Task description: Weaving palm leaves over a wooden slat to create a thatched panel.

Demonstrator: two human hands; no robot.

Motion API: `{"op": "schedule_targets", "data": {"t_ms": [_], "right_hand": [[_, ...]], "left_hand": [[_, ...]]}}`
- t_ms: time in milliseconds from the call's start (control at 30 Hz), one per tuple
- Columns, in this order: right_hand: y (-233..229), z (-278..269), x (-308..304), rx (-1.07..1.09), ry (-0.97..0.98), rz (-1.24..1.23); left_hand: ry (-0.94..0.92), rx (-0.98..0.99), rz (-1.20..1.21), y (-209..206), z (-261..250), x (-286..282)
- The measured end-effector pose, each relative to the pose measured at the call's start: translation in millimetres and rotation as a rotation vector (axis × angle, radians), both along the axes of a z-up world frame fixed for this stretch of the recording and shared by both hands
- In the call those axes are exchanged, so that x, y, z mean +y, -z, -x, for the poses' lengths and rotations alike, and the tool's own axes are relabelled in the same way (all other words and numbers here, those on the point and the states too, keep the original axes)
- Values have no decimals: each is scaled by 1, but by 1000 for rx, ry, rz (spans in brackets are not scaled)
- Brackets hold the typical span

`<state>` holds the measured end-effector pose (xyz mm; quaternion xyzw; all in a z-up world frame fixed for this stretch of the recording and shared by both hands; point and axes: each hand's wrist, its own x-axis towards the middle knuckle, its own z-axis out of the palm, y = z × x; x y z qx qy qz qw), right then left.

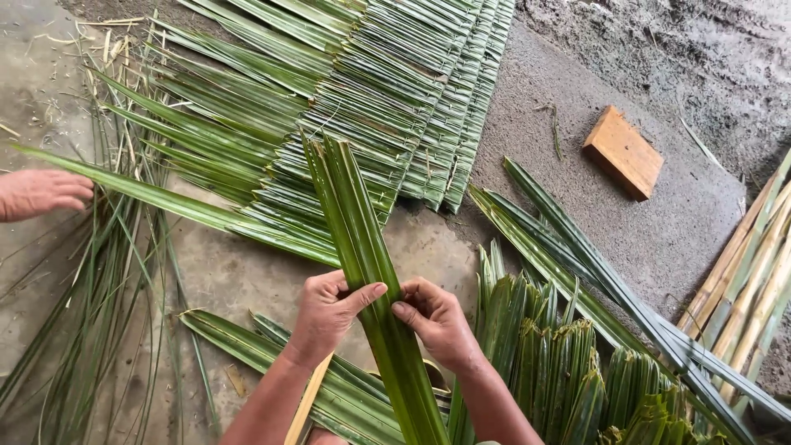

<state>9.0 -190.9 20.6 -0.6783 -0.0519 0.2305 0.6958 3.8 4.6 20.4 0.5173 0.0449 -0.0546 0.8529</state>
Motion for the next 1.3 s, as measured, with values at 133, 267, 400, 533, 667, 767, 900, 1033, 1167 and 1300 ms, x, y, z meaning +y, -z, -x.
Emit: {"op": "schedule_targets", "data": {"t_ms": [133, 267, 400, 533, 667, 767, 900, 1033, 1167, 1300], "right_hand": [[2, 1, 0, 15, 17, -12], [0, 0, 0, 6, 11, 6], [-1, 0, 2, 16, 6, 8], [0, 0, 4, 26, 35, 15], [-4, -1, 6, 19, 61, 39], [-5, -2, 6, 30, 44, 30], [-4, -1, 6, 8, 38, 70], [1, 3, 5, 114, -2, 11], [13, 17, 8, 309, -316, -69], [-19, 2, 38, 245, -413, 423]], "left_hand": [[0, -11, -12, 0, 0, 0], [-4, -19, -21, 0, -1, 0], [-6, -10, -34, -3, -1, 1], [-13, -14, -90, -1, 0, 0], [14, -28, -58, 4, 2, -3], [6, -5, -102, 0, 2, -2], [-2, 6, -120, -2, 2, -4], [-124, -157, -184, -8, 2, -4], [-365, -245, -288, -8, 16, 30], [-714, 35, -239, 56, 58, 47]]}}
